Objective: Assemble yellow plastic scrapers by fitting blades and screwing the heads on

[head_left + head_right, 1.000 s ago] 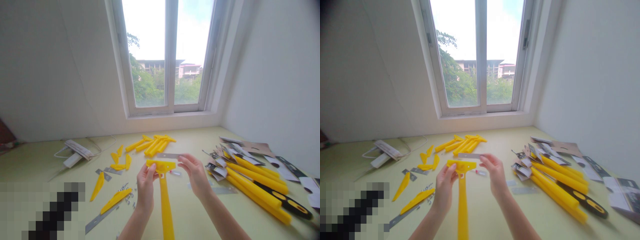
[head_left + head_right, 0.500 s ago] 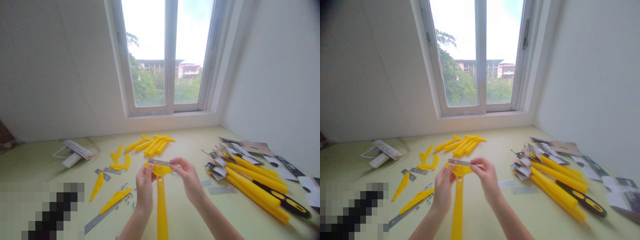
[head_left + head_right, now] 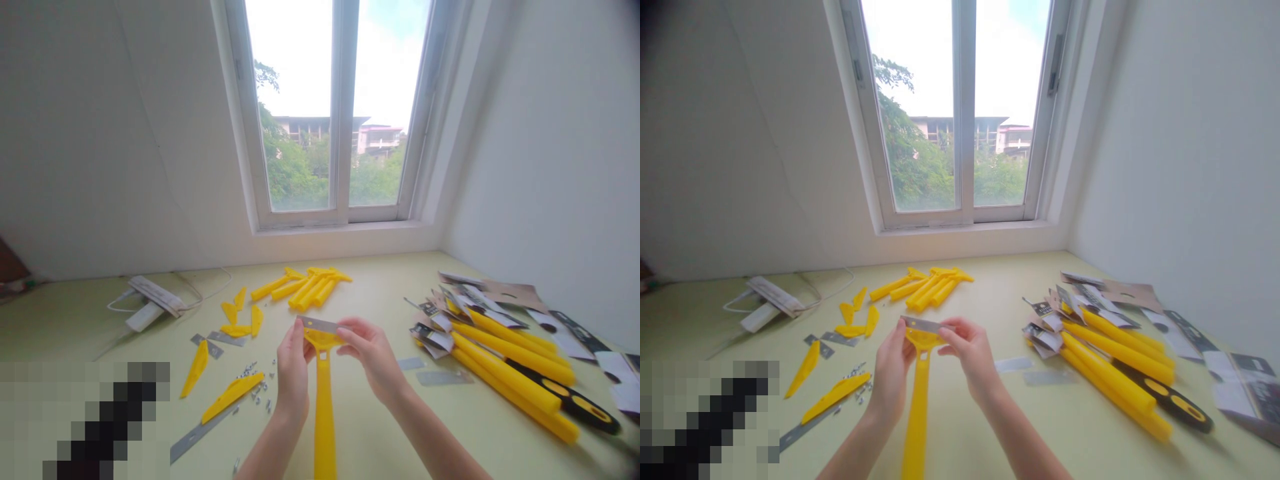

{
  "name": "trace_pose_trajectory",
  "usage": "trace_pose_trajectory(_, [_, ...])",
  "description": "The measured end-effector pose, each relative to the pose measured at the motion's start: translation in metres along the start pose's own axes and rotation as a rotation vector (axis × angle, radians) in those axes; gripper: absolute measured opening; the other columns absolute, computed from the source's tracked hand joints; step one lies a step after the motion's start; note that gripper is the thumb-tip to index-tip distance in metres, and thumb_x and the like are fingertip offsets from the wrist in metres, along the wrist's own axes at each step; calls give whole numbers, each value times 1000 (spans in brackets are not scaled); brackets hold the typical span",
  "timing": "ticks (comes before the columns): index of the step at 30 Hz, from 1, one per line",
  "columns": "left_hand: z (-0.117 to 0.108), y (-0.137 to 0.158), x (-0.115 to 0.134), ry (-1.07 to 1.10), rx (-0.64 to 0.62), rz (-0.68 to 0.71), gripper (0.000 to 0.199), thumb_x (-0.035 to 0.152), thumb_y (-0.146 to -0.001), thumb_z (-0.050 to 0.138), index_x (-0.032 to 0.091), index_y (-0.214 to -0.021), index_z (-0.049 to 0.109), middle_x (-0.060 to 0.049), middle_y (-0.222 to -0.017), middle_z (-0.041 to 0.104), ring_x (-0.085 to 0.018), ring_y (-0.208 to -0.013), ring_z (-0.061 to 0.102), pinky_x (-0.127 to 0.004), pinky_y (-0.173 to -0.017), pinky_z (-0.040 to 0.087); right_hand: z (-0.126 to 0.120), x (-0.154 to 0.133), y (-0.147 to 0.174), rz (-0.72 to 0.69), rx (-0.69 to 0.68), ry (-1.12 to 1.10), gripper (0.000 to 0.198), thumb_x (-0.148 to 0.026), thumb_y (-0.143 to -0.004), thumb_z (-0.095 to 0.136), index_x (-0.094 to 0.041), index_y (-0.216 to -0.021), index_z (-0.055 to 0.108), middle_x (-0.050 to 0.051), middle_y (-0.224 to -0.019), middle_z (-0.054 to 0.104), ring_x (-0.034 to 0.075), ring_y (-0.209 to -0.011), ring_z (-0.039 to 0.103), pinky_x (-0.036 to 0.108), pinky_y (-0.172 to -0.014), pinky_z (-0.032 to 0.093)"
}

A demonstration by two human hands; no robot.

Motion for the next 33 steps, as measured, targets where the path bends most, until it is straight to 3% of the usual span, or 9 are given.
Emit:
trace_pose_trajectory(11, [1, 2, 3, 0, -44, 51, 21, 33, -79, 48, 15, -86, 56, -3, -78, 65, -17, -75, 62, -26, -67, 46, 1, -10, 3, -121, 25, 54, 22, -28, -64, 67, -16, -82, 67, 5, -75, 67, 15, -62, 57, 26, -53, 48])
trace_pose_trajectory(18, [3, 1, 6, -3, -90, 74, 21, 30, -80, 46, 14, -89, 57, -5, -82, 65, -17, -79, 61, -26, -68, 46, -1, -11, 2, -114, 23, 48, 20, -27, -65, 67, -16, -82, 67, 2, -69, 64, 10, -52, 51, 24, -51, 44])
trace_pose_trajectory(22, [3, 2, 4, 14, -105, 58, 24, 31, -81, 44, 13, -93, 56, -7, -86, 65, -18, -83, 61, -27, -70, 45, -1, -11, 2, -92, 23, 5, 17, -27, -65, 67, -15, -78, 66, 2, -68, 64, 10, -56, 52, 22, -51, 43])
trace_pose_trajectory(28, [1, 2, 0, 61, -41, 33, 18, 32, -79, 48, 18, -89, 51, -3, -83, 65, -16, -79, 62, -26, -69, 45, 4, -7, 4, 62, -85, -32, 23, -33, -68, 64, -12, -79, 65, 7, -78, 64, 15, -69, 57, 25, -58, 48])
trace_pose_trajectory(33, [3, 3, 1, 99, -56, -3, 18, 32, -77, 51, 18, -88, 49, -4, -84, 65, -17, -80, 62, -27, -71, 46, 3, -11, 5, 9, -69, -37, 24, -34, -66, 67, -12, -76, 65, 7, -76, 64, 16, -72, 59, 26, -60, 50])
Point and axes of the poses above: each hand's wrist, its own y-axis away from the middle knuckle, its own z-axis out of the palm, x = y × z, the point moved 4 cm from there along -y, towards the middle knuckle
